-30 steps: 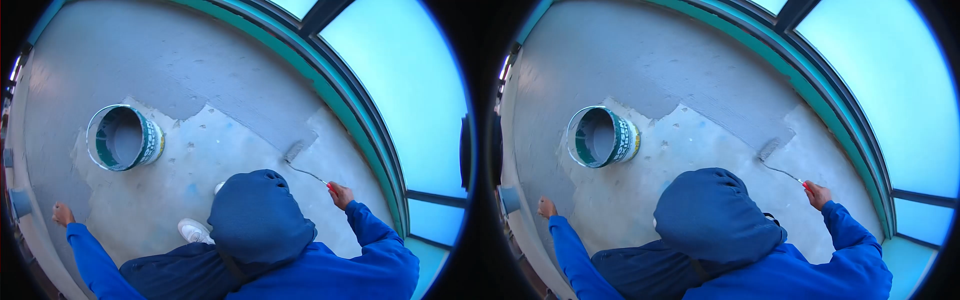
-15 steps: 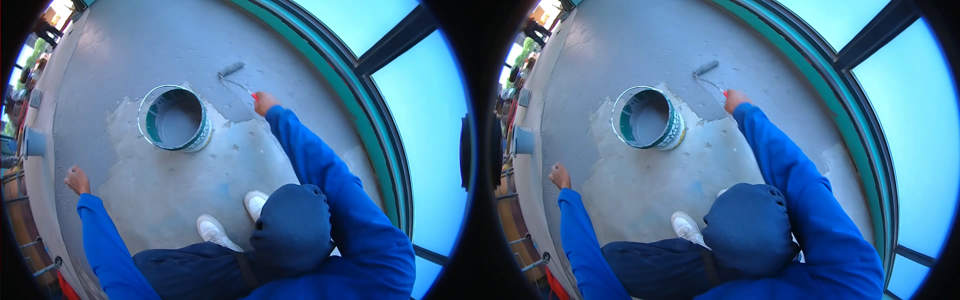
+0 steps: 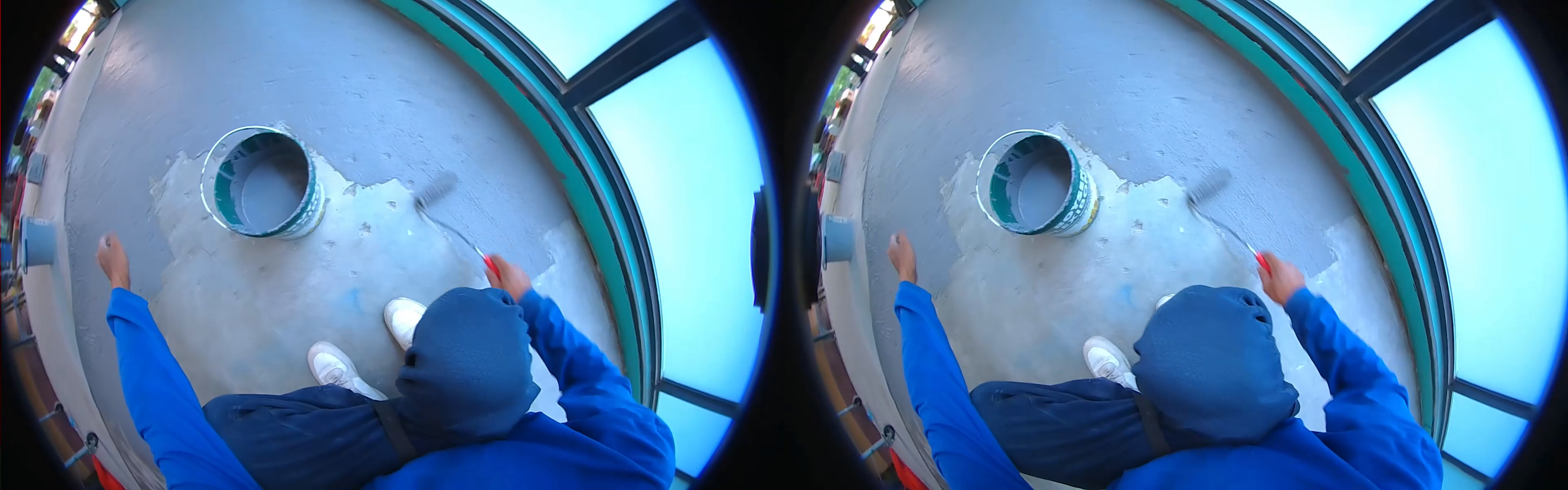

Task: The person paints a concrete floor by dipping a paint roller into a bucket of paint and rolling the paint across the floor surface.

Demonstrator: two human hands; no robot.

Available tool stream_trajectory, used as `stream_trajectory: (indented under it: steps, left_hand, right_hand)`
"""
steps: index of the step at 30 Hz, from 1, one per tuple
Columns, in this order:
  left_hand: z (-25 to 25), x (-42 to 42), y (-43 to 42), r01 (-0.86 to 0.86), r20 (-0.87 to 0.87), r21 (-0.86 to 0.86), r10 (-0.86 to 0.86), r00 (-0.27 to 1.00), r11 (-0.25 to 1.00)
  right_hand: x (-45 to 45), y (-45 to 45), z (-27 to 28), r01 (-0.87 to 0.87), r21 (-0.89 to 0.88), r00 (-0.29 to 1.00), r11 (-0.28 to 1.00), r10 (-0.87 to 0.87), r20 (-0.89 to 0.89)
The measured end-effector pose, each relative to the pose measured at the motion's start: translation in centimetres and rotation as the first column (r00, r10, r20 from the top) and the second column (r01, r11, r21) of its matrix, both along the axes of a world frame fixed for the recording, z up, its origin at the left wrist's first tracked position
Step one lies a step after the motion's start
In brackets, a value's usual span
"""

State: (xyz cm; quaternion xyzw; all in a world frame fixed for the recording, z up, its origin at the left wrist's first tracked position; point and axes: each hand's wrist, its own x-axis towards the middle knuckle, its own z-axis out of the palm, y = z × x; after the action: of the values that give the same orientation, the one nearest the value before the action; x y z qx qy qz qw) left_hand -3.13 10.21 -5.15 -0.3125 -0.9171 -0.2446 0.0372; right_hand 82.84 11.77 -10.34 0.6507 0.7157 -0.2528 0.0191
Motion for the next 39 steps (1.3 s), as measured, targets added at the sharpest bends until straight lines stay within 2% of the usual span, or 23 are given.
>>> stream_trajectory:
  steps: [1,3,6,9,12,15,18,20,21,23,24,25,26,27,29,30,33,35,39]
  left_hand:
    - [-0.6,-1.0,1.9,0.127,0.054,0.044,-0.129,0.99,0.991]
    - [5.2,9.0,6.3,0.096,0.44,0.161,-0.158,0.884,0.982]
    - [9.4,16.5,10.3,0.25,0.634,0.216,-0.331,0.699,0.944]
    - [11.3,21.0,12.3,0.418,0.707,0.115,-0.37,0.603,0.901]
    - [12.4,23.2,12.8,0.456,0.784,0.123,-0.368,0.499,0.881]
    - [13.7,25.6,12.6,0.464,0.879,0.2,-0.367,0.304,0.863]
    - [14.4,27.7,12.6,0.421,0.895,0.192,-0.334,0.297,0.886]
    - [14.8,28.7,12.7,0.402,0.875,0.185,-0.336,0.347,0.897]
    - [14.9,29.0,12.9,0.383,0.862,0.176,-0.33,0.384,0.907]
    - [15.4,29.3,13.6,0.423,0.606,0.068,-0.375,0.702,0.903]
    - [15.2,28.1,14.1,0.471,0.417,-0.007,-0.425,0.803,0.882]
    - [14.6,26.7,14.5,0.509,0.171,-0.038,-0.496,0.851,0.86]
    - [14.1,26.1,14.6,0.526,0.084,-0.069,-0.52,0.85,0.848]
    - [12.7,24.4,15.2,0.475,0.168,-0.099,-0.456,0.874,0.874]
    - [11.6,25.0,15.4,0.389,0.467,-0.13,-0.29,0.835,0.912]
    - [11.3,25.8,15.6,0.385,0.477,-0.108,-0.292,0.829,0.917]
    - [10.1,28.7,15.5,0.38,0.527,-0.058,-0.295,0.797,0.923]
    - [10.5,30.4,15.4,0.36,0.555,-0.008,-0.295,0.777,0.933]
    - [12.6,32.2,15.4,0.312,0.708,-0.033,-0.198,0.678,0.95]
  right_hand:
    - [2.4,-3.2,0.6,0.029,-0.009,0.999,1.0,-0.029,0.035]
    - [6.3,-9.0,2.3,0.064,-0.056,0.987,0.996,-0.055,0.151]
    - [10.0,-15.0,5.7,0.2,-0.184,0.954,0.962,-0.148,0.259]
    - [12.0,-18.1,7.0,0.192,-0.06,0.974,0.98,-0.183,0.134]
    - [11.5,-17.8,6.4,0.278,0.016,0.959,0.961,-0.278,0.055]
    - [9.6,-14.1,4.9,0.317,0.207,0.947,0.926,-0.296,-0.127]
    - [8.0,-8.8,4.4,0.372,0.239,0.904,0.897,-0.291,-0.312]
    - [7.2,-6.0,4.7,0.414,0.179,0.866,0.893,-0.325,-0.381]
    - [7.5,-5.2,3.8,0.394,0.223,0.873,0.892,-0.288,-0.393]
    - [7.6,-3.8,3.8,0.365,0.228,0.873,0.903,-0.247,-0.422]
    - [7.9,-3.7,3.1,0.362,0.245,0.863,0.9,-0.224,-0.453]
    - [8.1,-3.5,2.6,0.378,0.181,0.831,0.908,-0.246,-0.498]
    - [7.9,-3.3,2.8,0.365,0.156,0.818,0.918,-0.236,-0.525]
    - [7.5,-3.5,3.3,0.363,0.131,0.814,0.923,-0.246,-0.526]
    - [8.0,-4.4,2.2,0.316,0.183,0.831,0.931,-0.179,-0.526]
    - [8.1,-4.2,1.7,0.305,0.221,0.838,0.926,-0.15,-0.525]
    - [8.4,-4.8,3.3,0.391,-0.146,0.684,0.909,-0.393,-0.615]
    - [8.3,-4.8,3.4,0.396,-0.129,0.673,0.909,-0.383,-0.632]
    - [8.2,-3.5,2.3,0.384,-0.161,0.609,0.909,-0.38,-0.697]
